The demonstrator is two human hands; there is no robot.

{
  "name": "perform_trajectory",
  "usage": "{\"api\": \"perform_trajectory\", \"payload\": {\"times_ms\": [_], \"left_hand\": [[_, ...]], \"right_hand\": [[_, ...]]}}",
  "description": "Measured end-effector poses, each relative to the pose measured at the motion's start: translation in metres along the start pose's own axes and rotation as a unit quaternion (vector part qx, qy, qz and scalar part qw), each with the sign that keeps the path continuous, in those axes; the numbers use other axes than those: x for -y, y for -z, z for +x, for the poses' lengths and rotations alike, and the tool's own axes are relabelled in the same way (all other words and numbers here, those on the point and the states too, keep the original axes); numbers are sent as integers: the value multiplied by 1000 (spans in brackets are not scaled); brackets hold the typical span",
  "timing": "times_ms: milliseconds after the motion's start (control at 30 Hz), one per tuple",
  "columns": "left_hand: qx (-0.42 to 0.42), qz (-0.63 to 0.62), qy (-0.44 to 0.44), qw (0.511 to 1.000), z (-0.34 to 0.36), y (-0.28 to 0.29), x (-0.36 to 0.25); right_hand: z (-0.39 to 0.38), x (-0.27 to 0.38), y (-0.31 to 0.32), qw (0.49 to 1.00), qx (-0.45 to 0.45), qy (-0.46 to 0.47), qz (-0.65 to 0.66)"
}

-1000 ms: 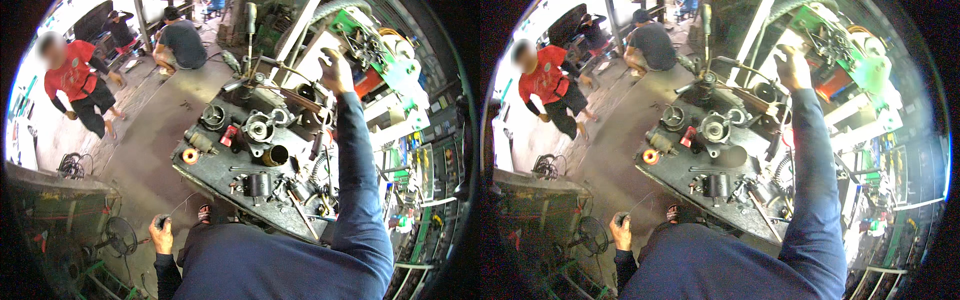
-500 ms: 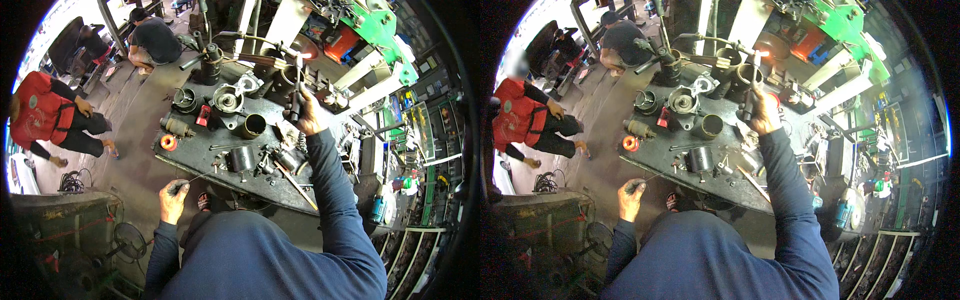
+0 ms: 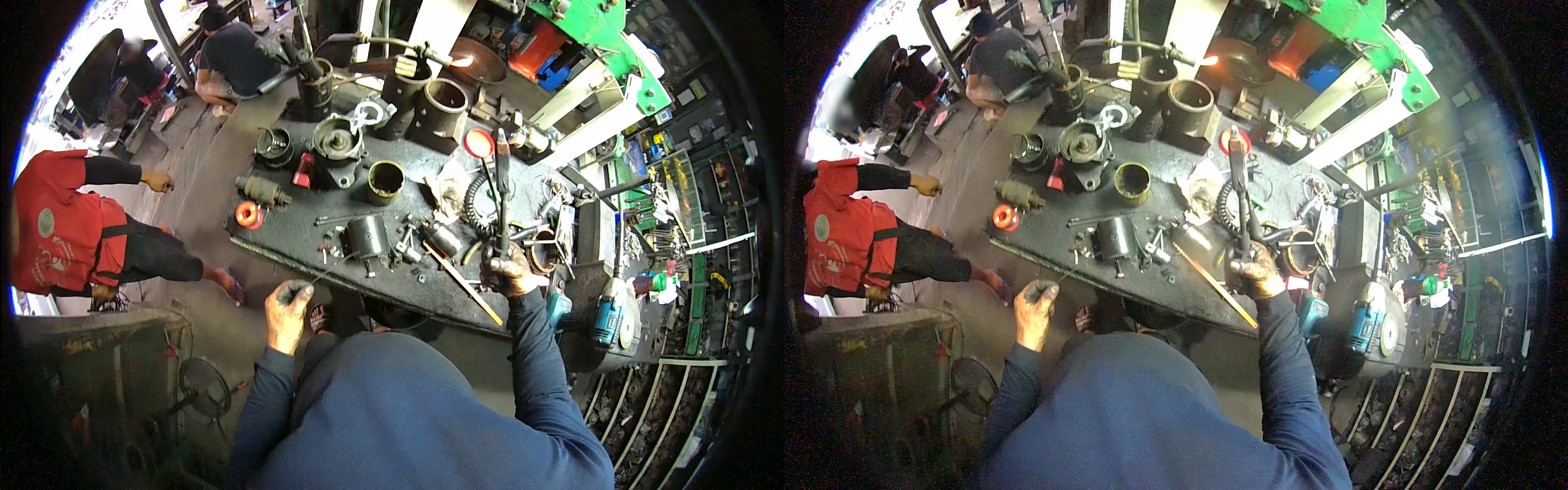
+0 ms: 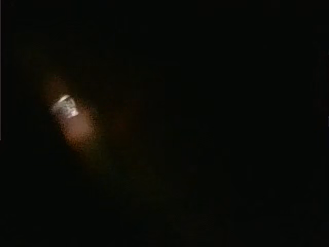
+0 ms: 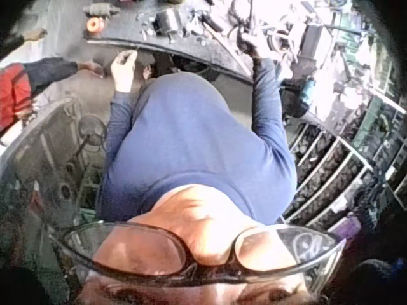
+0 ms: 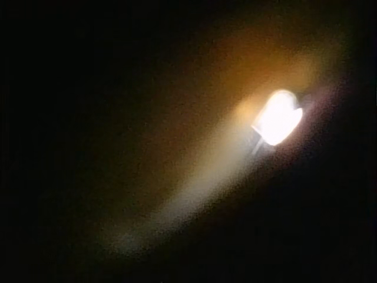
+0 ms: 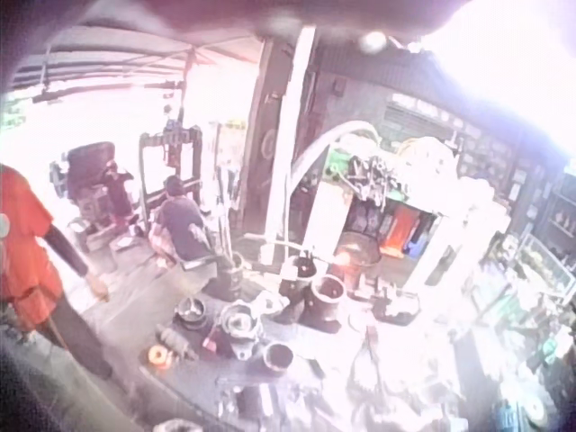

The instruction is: The person uses a screwdriver to manipulate a small metal component on a cluttered workbench. They repeatedly pick up the part, adjust it, and use the tool to pry or tighten elements within the assembly.

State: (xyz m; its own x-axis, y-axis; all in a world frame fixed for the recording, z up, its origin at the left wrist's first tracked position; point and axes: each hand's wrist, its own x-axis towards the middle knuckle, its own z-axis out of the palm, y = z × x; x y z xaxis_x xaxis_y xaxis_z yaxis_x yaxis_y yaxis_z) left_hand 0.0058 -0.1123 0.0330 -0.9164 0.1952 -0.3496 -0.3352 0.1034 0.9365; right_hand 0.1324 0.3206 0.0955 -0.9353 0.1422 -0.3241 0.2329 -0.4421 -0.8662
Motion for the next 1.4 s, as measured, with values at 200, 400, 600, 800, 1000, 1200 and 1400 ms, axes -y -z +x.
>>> {"api": "perform_trajectory", "payload": {"times_ms": [200,400,600,800,1000,1200,1400], "left_hand": [[-24,13,-15,1000,1,-16,15],[-85,-53,-40,994,-21,-33,53],[-129,-23,-64,989,-29,-56,73],[-120,-69,-13,990,-8,-71,97],[-149,56,-67,985,-4,-85,93],[-169,78,-76,980,-4,-88,88],[-173,80,-80,978,-1,-87,97]], "right_hand": [[-50,10,8,952,-61,-56,-294],[-74,32,-15,782,-22,-143,-606],[-56,1,-34,690,15,-93,-718],[-36,-8,-56,612,-10,5,-791],[-17,-10,-55,577,15,66,-814],[-7,-6,-53,585,25,50,-809],[-1,-4,-54,575,41,69,-814]]}}
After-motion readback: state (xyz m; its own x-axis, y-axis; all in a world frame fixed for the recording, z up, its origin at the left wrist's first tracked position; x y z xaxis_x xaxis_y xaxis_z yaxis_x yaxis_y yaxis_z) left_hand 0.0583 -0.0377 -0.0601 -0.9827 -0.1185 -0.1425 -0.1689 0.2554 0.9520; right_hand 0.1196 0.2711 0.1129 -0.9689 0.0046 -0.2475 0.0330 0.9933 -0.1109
